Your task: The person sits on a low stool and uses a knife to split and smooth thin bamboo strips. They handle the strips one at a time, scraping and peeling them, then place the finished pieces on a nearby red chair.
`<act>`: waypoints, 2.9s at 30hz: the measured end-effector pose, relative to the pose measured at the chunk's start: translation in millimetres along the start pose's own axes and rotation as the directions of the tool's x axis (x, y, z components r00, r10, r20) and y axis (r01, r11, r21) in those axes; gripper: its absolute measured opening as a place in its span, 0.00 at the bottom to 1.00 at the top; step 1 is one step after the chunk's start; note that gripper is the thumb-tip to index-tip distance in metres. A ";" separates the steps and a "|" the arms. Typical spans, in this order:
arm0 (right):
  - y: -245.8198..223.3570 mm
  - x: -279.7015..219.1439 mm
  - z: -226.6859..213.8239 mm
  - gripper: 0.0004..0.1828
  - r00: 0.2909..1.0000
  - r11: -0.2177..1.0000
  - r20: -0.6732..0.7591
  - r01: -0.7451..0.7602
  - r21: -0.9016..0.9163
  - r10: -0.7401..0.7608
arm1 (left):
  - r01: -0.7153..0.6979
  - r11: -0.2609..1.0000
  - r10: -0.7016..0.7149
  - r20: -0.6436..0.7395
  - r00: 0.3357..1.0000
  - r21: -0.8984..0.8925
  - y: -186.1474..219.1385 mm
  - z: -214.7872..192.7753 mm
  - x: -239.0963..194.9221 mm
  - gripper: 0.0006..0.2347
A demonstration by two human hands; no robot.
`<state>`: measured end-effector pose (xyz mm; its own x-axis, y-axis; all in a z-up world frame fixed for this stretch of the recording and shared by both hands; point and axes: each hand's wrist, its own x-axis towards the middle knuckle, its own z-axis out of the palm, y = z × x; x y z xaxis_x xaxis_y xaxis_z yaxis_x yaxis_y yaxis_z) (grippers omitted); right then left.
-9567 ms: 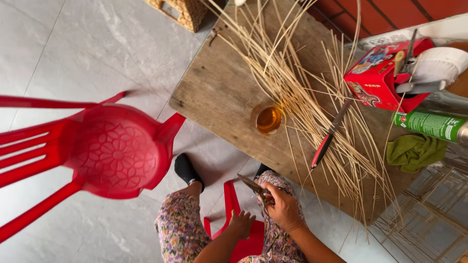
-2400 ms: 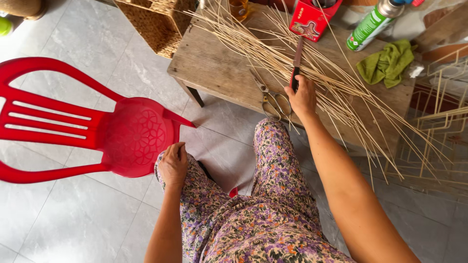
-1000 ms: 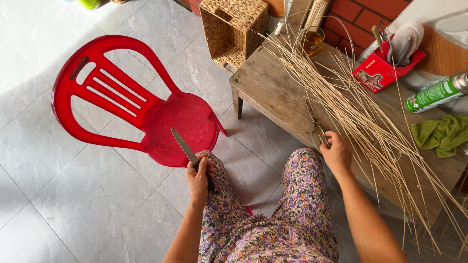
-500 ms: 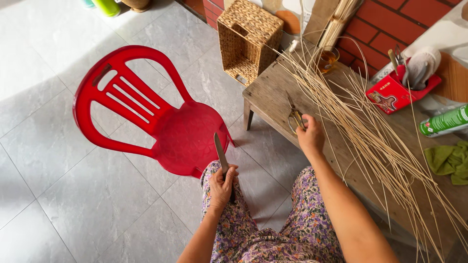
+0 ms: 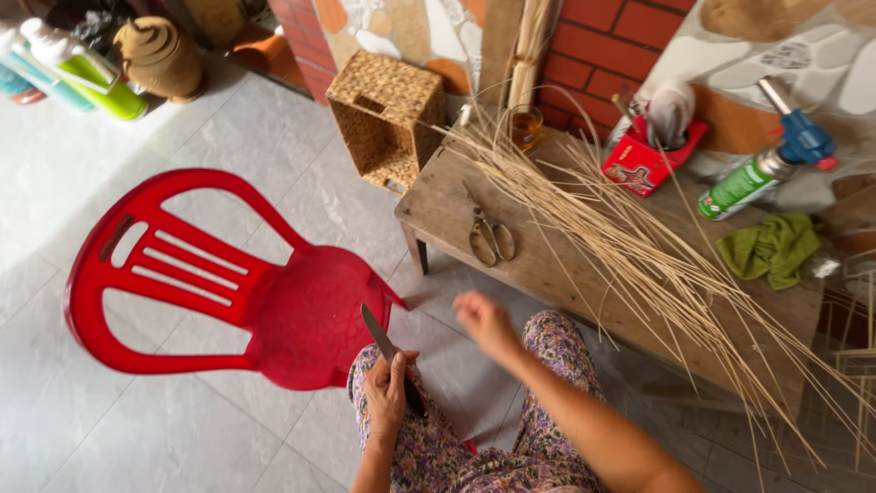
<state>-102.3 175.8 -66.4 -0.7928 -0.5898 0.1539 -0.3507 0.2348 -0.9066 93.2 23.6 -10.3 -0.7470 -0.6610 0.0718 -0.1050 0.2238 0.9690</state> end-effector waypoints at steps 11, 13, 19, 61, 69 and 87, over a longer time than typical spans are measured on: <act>-62.4 -106.8 21.1 0.11 0.904 0.992 0.423 -0.106 0.069 0.067 | -0.024 0.977 0.024 0.005 1.000 0.210 12.8 20.4 -18.3 0.11; -63.6 -107.2 20.1 0.13 0.913 0.996 0.401 -0.086 0.025 0.069 | -0.037 0.977 0.039 -0.007 0.999 0.209 11.5 24.8 -22.3 0.11; -63.7 -124.2 17.8 0.19 0.927 0.996 0.363 -0.080 -0.040 0.090 | 0.044 0.980 -0.044 -0.004 0.999 0.192 -0.2 28.9 -43.0 0.12; 70.3 11.8 -193.5 0.25 0.870 0.934 -0.432 -0.327 -0.143 0.239 | 0.256 0.955 -0.288 0.273 0.918 0.146 6.5 59.3 4.3 0.11; 78.8 90.2 -218.3 0.65 0.950 0.669 -0.236 -0.312 -0.675 0.205 | 0.291 0.949 -0.307 0.152 0.939 0.119 -9.8 41.6 21.5 0.10; 72.8 63.4 -163.2 0.24 0.966 0.700 -0.255 -0.211 -0.682 0.043 | 0.282 0.958 -0.286 0.097 0.953 0.054 -19.6 32.6 19.3 0.10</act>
<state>-259.4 281.6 -58.5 -0.9080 -0.3630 0.2095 -0.4183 0.8159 -0.3993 59.4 29.8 -35.6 -0.7457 -0.6246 -0.2319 -0.3466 0.0664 0.9357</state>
